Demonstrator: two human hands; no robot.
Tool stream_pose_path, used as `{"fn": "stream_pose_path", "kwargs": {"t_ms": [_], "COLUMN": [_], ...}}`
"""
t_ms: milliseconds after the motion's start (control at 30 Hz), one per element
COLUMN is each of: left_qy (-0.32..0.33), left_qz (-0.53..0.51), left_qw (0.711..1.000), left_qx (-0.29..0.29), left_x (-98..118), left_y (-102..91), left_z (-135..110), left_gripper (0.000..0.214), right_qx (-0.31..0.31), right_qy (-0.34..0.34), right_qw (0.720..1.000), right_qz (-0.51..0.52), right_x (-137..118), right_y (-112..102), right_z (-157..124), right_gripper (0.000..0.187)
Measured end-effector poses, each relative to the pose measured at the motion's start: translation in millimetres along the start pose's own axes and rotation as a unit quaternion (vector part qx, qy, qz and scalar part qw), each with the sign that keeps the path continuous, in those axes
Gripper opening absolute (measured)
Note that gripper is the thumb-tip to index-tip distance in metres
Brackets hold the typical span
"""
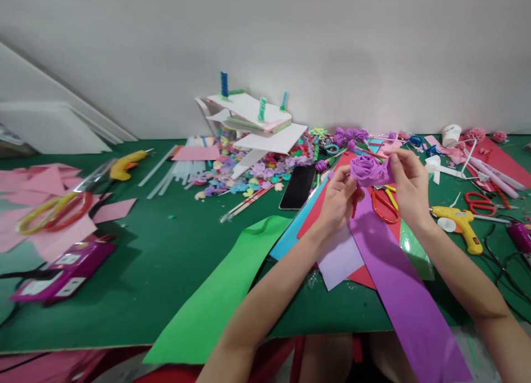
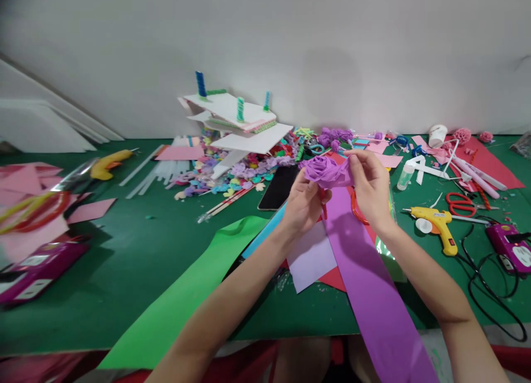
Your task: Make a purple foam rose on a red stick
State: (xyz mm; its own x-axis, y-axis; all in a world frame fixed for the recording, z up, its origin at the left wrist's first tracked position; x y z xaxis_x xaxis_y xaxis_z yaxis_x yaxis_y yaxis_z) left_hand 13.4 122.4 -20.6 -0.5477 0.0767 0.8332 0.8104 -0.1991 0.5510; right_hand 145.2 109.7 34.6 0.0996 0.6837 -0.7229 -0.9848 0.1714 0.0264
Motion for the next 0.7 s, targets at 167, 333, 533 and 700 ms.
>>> {"fn": "stream_pose_path", "kwargs": {"t_ms": [167, 333, 533, 700], "left_qy": [-0.056, -0.078, -0.054, -0.072], "left_qz": [-0.047, -0.049, -0.026, -0.023], "left_qw": [0.997, 0.995, 0.998, 0.997], "left_qx": [-0.016, -0.032, 0.001, 0.012], "left_x": [-12, -16, -16, -21], "left_y": [7.5, 13.5, 2.1, -1.1], "left_z": [-4, -7, -2, -2], "left_gripper": [0.044, 0.040, 0.043, 0.040], "right_qx": [0.028, -0.004, 0.003, 0.020], "right_qy": [-0.002, 0.033, 0.091, 0.067], "right_qw": [1.000, 0.999, 0.988, 0.987], "right_qz": [-0.003, 0.041, 0.123, 0.146], "right_x": [5, 17, 25, 21], "right_y": [1, 11, 23, 24], "right_z": [-7, -12, -22, -26], "right_gripper": [0.016, 0.022, 0.025, 0.023]}}
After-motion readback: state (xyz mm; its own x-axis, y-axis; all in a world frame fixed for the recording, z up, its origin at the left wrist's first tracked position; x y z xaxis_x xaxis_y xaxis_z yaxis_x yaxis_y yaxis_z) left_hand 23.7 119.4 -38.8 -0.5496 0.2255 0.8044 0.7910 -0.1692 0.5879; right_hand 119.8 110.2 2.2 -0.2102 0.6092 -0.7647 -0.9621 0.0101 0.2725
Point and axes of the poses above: each hand's wrist, its own z-axis towards the middle knuckle, its own y-axis out of the palm, x = y × z, the point moved 7 cm from there along z, towards the middle knuckle, and after that the axes turned 12 degrees about -y, right-handed, at the moved point
